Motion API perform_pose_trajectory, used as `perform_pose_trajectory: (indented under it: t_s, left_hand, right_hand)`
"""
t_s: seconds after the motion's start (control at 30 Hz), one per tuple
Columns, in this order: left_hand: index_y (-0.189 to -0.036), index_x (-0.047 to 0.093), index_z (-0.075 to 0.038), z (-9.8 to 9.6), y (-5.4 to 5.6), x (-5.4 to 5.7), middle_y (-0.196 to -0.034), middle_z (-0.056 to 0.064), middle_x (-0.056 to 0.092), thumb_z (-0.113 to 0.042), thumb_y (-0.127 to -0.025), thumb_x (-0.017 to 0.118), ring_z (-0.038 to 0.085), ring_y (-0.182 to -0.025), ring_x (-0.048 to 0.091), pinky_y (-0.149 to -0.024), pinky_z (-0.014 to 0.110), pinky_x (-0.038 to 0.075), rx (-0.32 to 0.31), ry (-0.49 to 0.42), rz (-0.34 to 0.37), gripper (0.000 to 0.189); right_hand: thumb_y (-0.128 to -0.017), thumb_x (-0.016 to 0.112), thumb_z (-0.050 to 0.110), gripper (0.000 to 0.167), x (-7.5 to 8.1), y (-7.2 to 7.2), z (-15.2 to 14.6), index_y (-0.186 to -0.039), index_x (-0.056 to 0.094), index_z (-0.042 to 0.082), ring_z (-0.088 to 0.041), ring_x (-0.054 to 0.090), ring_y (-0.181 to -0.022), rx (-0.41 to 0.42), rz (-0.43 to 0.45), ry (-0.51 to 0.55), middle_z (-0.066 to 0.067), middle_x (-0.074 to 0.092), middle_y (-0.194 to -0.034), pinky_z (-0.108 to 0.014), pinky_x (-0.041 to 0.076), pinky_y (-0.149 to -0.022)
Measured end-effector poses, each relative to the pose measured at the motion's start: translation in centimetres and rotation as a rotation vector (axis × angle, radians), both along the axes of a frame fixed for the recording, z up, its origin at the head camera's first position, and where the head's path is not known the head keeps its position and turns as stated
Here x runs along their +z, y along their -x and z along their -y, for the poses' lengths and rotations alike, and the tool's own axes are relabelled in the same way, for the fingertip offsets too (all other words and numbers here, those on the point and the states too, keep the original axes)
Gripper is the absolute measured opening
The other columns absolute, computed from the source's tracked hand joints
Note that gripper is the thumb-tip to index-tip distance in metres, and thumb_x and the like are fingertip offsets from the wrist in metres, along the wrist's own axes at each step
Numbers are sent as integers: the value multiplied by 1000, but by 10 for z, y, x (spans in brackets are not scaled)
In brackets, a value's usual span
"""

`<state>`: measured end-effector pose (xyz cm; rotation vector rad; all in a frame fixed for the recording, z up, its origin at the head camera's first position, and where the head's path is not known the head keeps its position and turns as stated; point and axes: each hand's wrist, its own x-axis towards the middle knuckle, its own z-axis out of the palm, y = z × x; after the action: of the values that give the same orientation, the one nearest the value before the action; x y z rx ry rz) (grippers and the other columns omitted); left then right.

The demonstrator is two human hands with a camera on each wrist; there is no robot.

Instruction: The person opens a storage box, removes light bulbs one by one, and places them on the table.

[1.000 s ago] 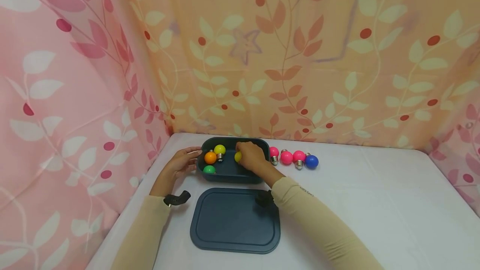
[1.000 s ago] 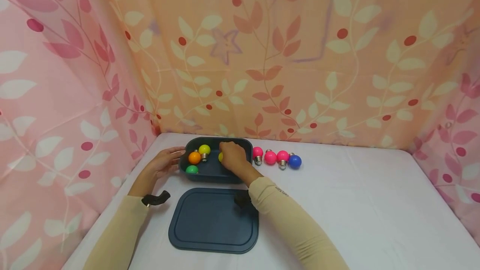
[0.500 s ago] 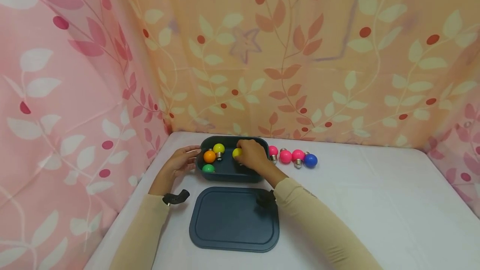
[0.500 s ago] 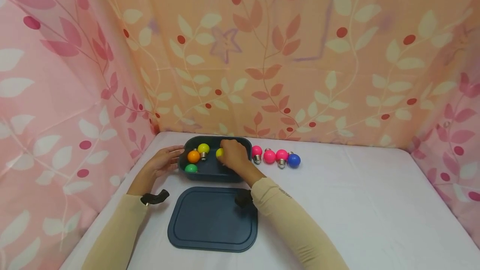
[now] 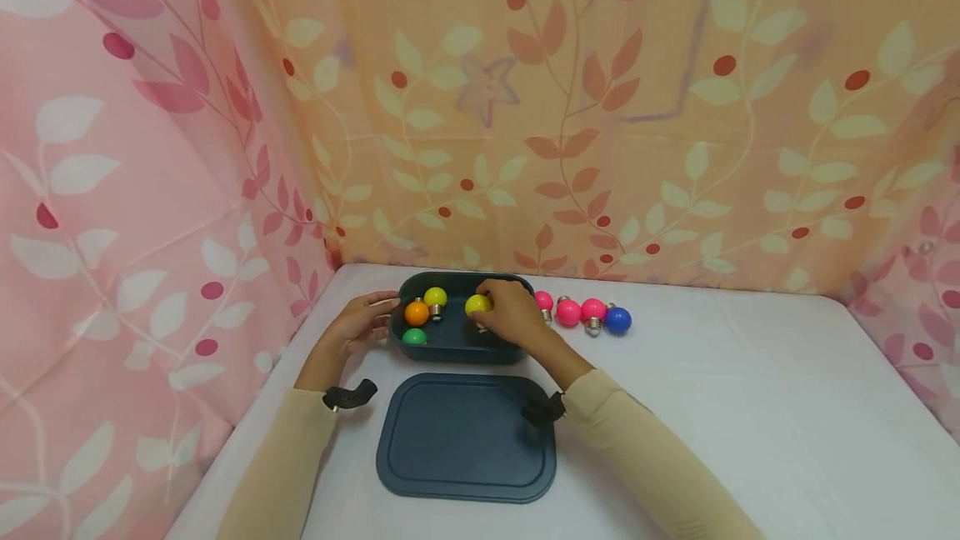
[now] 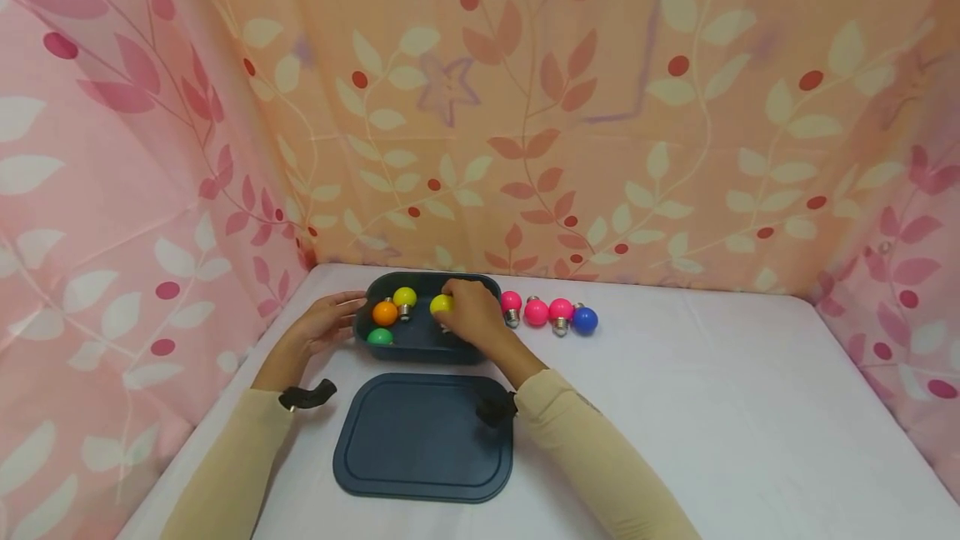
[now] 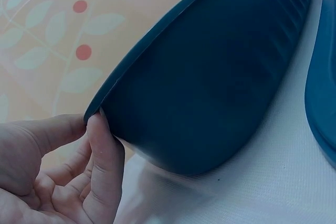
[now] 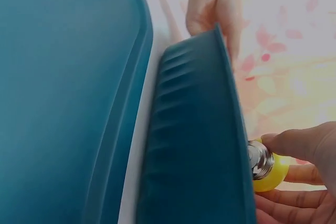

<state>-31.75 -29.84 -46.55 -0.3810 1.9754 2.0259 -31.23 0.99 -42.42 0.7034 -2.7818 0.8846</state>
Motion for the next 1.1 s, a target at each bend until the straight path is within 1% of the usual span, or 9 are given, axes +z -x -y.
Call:
perform_pose_trajectory:
  t_s: [0.17,0.3,0.53,0.63,0.87,0.97,1.1]
  left_hand:
    - [-148,49,-9,-1,-1,0,-105,2,60,-27,-100,67,12,-72,58,-66,18,55,-1,-3,-5,54]
    - [-148,49,-9,-2,-1,1,-106,2,59,-27,-100,66,11,-73,58,-65,18,55,-3,-2,-9,54]
    - [-147,51,-9,-3,-1,1,-110,4,60,-25,-101,66,14,-81,58,-67,19,55,6,9,-9,51]
    - [-147,50,-8,-3,-1,0,-111,4,60,-25,-101,66,14,-79,59,-67,19,56,-1,6,-16,52]
    - [-148,50,-8,-2,-1,0,-110,4,59,-26,-100,66,13,-75,58,-65,19,55,-3,-3,-20,53]
    - [-148,49,-8,-1,-2,0,-109,5,59,-27,-99,68,13,-74,58,-64,19,55,-7,-8,-22,55]
    - [-149,48,-7,0,-2,-1,-106,5,60,-27,-99,69,13,-74,57,-65,19,56,-14,-18,-26,58]
  right_hand:
    - [-83,85,23,39,6,-7,-10,-114,73,3,-23,66,-89,33,21,144,-9,72,-102,-36,57,-82]
    - [-83,86,18,38,11,-13,-18,-114,71,2,-23,69,-86,33,55,235,-12,72,-101,-35,59,-78]
    - [-84,84,18,39,12,-20,-35,-117,70,2,-24,71,-86,19,83,276,-13,73,-103,-34,61,-75]
    - [-84,85,17,39,13,-23,-42,-117,70,2,-26,72,-86,12,90,298,-14,73,-104,-34,61,-74]
    - [-85,83,18,42,16,-32,-58,-122,69,2,-27,71,-86,-38,94,311,-14,72,-107,-33,61,-66]
    - [-85,83,20,43,15,-34,-67,-122,69,4,-27,70,-88,-63,90,314,-13,72,-109,-32,61,-66]
    - [-86,83,22,42,14,-35,-78,-122,70,5,-27,70,-89,-82,107,327,-12,72,-111,-33,61,-66]
